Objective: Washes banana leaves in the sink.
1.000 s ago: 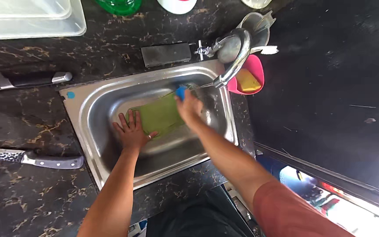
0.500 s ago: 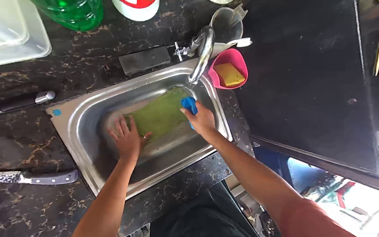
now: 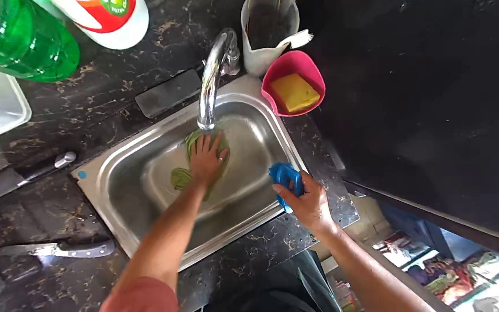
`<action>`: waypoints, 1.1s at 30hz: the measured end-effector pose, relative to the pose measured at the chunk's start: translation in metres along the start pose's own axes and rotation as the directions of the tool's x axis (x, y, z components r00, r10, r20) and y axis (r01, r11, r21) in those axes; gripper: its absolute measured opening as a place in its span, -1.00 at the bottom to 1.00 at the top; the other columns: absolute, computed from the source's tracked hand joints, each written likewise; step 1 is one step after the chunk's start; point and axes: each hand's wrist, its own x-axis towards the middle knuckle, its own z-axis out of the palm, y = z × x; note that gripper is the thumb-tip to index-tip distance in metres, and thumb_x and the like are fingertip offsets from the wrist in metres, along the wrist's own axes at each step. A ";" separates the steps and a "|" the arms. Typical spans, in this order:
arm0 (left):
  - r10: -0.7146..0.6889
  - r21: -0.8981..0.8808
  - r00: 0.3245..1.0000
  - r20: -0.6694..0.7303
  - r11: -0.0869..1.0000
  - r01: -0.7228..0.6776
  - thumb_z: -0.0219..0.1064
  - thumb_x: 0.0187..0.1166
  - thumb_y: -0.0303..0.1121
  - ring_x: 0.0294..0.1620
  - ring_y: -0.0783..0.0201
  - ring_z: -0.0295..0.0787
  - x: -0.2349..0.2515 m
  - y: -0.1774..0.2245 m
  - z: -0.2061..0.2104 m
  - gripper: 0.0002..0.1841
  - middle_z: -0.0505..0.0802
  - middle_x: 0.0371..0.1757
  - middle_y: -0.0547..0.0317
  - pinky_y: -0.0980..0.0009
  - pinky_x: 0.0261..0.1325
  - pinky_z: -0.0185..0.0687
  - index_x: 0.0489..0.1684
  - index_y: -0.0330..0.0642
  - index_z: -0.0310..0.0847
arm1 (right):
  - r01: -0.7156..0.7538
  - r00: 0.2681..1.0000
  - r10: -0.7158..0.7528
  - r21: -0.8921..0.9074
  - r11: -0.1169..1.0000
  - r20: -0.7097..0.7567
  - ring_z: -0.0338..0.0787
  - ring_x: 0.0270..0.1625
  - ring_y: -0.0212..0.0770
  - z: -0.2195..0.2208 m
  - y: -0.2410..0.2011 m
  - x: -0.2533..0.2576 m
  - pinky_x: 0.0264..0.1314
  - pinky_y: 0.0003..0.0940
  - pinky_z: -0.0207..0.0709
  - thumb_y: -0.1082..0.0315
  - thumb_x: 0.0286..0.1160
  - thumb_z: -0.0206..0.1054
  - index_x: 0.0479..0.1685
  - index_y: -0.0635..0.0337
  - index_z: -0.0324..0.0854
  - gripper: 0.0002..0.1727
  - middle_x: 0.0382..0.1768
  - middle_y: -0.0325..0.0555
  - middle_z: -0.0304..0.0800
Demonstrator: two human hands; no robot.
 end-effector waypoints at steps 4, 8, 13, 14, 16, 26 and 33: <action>-0.606 -0.139 0.780 -0.156 0.796 0.590 -0.31 0.77 0.29 0.93 -0.29 -0.39 0.001 0.046 0.014 -0.20 -0.10 0.92 -0.25 -0.49 0.76 -0.48 0.96 0.10 -0.22 | -0.095 0.992 0.095 -0.001 0.995 0.089 0.72 -0.45 -0.42 0.010 -0.010 0.009 -0.37 -0.37 0.69 -0.20 0.34 0.55 -0.17 0.08 0.71 -0.49 -0.48 -0.35 0.73; -0.738 -0.225 0.658 -0.151 0.674 0.704 -0.28 0.77 0.28 0.91 -0.36 -0.36 0.028 0.072 0.000 -0.13 -0.13 0.89 -0.42 -0.46 0.76 -0.44 0.95 -0.14 -0.29 | -0.035 0.970 0.111 -0.325 0.945 0.218 0.84 -0.23 -0.14 0.020 -0.039 0.025 -0.17 -0.02 0.71 -0.32 0.44 0.37 0.01 0.12 0.74 -0.37 -0.29 -0.11 0.85; -0.067 -0.188 0.976 -0.208 0.982 0.027 0.10 0.77 -0.22 0.61 -0.22 0.48 -0.013 0.000 -0.030 -0.61 0.68 0.47 -0.21 -0.21 0.71 0.24 0.43 -0.15 0.62 | 0.154 0.795 0.273 -0.616 0.773 0.542 0.78 0.28 0.16 0.070 -0.048 0.054 0.28 0.24 0.62 0.06 0.67 0.28 0.32 0.04 0.66 -0.61 0.12 0.09 0.84; 0.113 -0.165 0.986 -0.121 0.977 -0.132 0.10 0.81 -0.12 0.69 -0.14 0.41 -0.017 -0.021 -0.027 -0.58 0.63 0.57 -0.09 -0.15 0.76 0.20 0.48 -0.06 0.61 | 0.208 0.737 0.288 -0.610 0.764 0.612 0.78 0.28 0.21 0.090 -0.041 0.054 0.27 0.29 0.61 0.09 0.65 0.29 0.34 0.04 0.65 -0.61 0.13 0.13 0.83; 0.231 -0.092 0.973 0.016 0.969 -0.229 0.05 0.74 0.22 0.90 -0.04 0.00 -0.026 -0.050 -0.019 -0.35 0.27 0.86 0.04 -0.12 0.89 -0.13 0.77 0.17 0.34 | 0.320 0.596 0.358 -0.622 0.715 0.719 0.73 0.31 0.34 0.127 -0.030 0.051 0.30 0.43 0.54 0.14 0.62 0.33 0.41 0.08 0.62 -0.56 0.20 0.26 0.79; -0.388 -0.104 0.920 0.054 0.914 0.391 0.35 0.40 0.40 0.73 -0.28 0.26 -0.097 -0.009 -0.055 -0.11 0.49 0.64 -0.24 -0.36 0.73 -0.01 0.61 -0.06 0.46 | 0.399 0.888 -0.036 -0.729 0.556 0.458 0.77 0.19 0.30 0.127 -0.061 0.139 0.25 0.31 0.56 0.23 0.58 0.40 0.13 0.21 0.74 -0.70 -0.02 0.24 0.84; -0.306 -0.172 0.950 -0.066 0.941 0.291 0.62 0.23 0.09 0.94 -0.16 -0.31 -0.073 -0.009 -0.002 0.27 -0.08 0.93 -0.23 -0.31 0.84 -0.38 0.91 -0.30 -0.21 | 0.307 0.890 -0.022 -0.565 0.766 0.455 0.85 0.06 0.16 0.179 -0.036 0.085 0.01 0.24 0.71 -0.21 0.59 0.33 0.04 0.17 0.72 -0.44 -0.11 0.09 0.85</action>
